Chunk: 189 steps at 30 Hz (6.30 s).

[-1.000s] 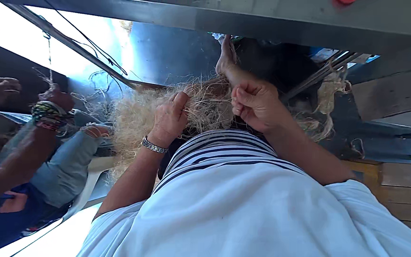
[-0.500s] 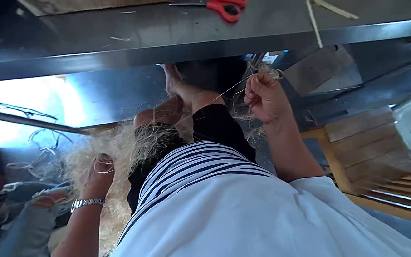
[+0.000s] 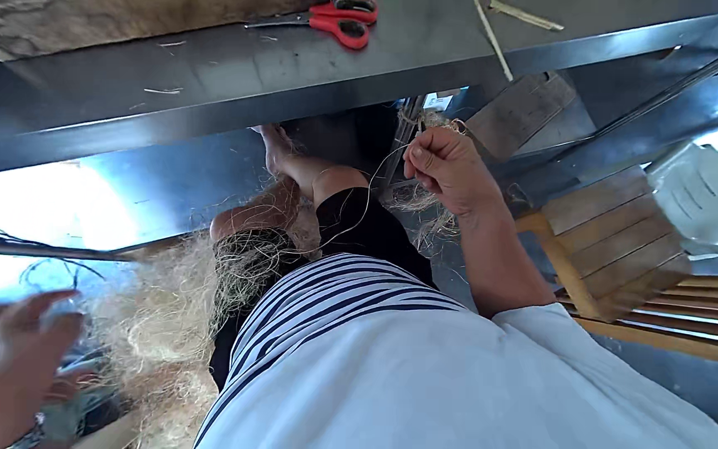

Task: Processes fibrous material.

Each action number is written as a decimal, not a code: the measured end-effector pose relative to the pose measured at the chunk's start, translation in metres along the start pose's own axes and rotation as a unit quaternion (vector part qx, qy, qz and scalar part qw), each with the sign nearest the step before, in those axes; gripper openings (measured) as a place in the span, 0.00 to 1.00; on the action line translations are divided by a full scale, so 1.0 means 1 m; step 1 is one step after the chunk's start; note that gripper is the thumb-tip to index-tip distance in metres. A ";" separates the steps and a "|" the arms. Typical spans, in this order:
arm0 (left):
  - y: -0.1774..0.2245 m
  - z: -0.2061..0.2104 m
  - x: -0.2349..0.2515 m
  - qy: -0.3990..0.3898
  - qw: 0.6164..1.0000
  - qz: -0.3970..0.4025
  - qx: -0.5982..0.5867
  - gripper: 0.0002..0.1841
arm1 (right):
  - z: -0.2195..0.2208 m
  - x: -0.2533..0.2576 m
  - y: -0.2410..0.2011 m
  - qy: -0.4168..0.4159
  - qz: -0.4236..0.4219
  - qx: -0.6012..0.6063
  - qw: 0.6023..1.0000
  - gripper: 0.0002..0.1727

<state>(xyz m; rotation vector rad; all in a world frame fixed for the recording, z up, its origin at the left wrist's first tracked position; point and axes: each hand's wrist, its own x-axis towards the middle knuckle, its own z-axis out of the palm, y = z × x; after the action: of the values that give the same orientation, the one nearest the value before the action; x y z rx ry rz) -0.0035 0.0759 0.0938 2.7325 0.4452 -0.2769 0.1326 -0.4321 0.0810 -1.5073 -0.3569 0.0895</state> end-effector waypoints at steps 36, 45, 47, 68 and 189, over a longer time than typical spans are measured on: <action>0.214 0.092 0.030 -0.200 0.704 0.162 -0.662 0.15 | 0.038 0.024 0.010 0.049 -0.047 0.016 0.998 0.09; 0.213 0.098 0.027 -0.268 0.650 0.151 -0.695 0.17 | 0.109 0.027 0.059 -0.082 -0.037 0.127 0.988 0.12; 0.211 0.099 0.028 -0.254 0.661 0.145 -0.691 0.17 | 0.114 0.026 0.058 -0.076 -0.054 0.126 0.988 0.11; 0.212 0.113 0.033 -0.187 0.727 0.173 -0.637 0.17 | 0.101 0.028 0.060 -0.058 -0.017 0.118 0.991 0.08; 0.213 0.117 0.033 0.232 0.891 0.360 -0.147 0.16 | 0.126 0.001 0.057 -0.045 0.176 0.315 0.932 0.11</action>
<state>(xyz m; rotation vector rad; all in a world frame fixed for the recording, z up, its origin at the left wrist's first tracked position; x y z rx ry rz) 0.0839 -0.1480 0.0454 2.4268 -0.4029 0.5953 0.1072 -0.3072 0.0275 -0.9133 -0.1044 0.5132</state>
